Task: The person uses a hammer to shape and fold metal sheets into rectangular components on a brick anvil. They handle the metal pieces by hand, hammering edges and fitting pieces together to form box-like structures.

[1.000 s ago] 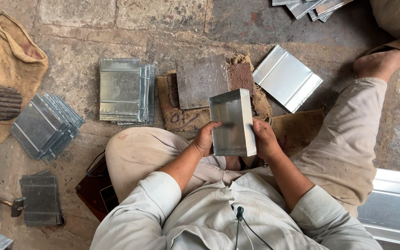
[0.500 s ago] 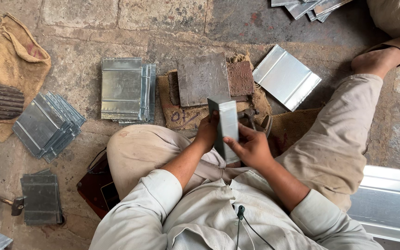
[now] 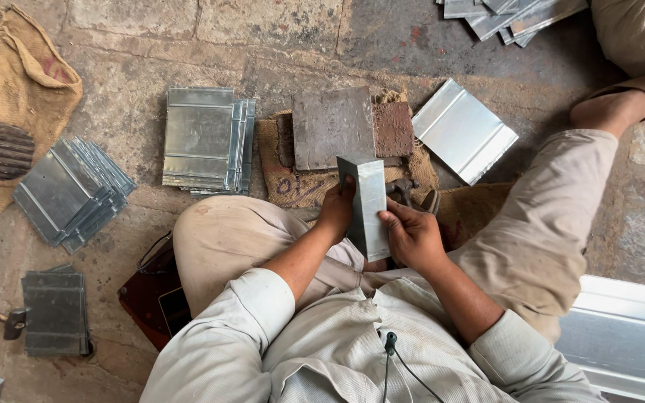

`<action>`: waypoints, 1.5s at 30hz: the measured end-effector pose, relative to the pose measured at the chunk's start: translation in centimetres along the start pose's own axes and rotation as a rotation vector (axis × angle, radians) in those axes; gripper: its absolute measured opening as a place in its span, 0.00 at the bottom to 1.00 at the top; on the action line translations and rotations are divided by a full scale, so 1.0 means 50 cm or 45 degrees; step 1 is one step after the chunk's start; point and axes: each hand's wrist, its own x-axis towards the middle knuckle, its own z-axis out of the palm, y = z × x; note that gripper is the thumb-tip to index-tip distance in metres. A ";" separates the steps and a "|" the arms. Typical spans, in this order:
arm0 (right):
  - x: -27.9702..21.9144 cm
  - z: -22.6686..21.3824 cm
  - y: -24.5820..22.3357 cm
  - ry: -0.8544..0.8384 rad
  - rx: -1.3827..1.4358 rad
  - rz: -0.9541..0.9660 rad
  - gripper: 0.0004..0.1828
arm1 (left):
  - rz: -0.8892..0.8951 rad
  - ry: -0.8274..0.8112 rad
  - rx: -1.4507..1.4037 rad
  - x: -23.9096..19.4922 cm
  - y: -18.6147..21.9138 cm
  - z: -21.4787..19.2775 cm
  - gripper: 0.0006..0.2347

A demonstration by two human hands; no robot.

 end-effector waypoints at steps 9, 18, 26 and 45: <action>0.043 -0.010 0.058 -0.132 0.319 0.216 0.22 | 0.177 -0.022 0.111 -0.027 0.048 -0.009 0.20; 0.039 -0.029 0.143 0.052 0.720 0.324 0.22 | 0.139 -0.421 -0.038 -0.065 0.118 0.011 0.20; 0.037 -0.017 0.200 0.185 0.785 0.368 0.13 | 0.541 -0.417 0.491 -0.097 0.150 0.029 0.22; 0.034 0.012 0.307 -0.011 1.257 0.581 0.13 | 0.821 -0.621 1.259 -0.135 0.173 0.044 0.32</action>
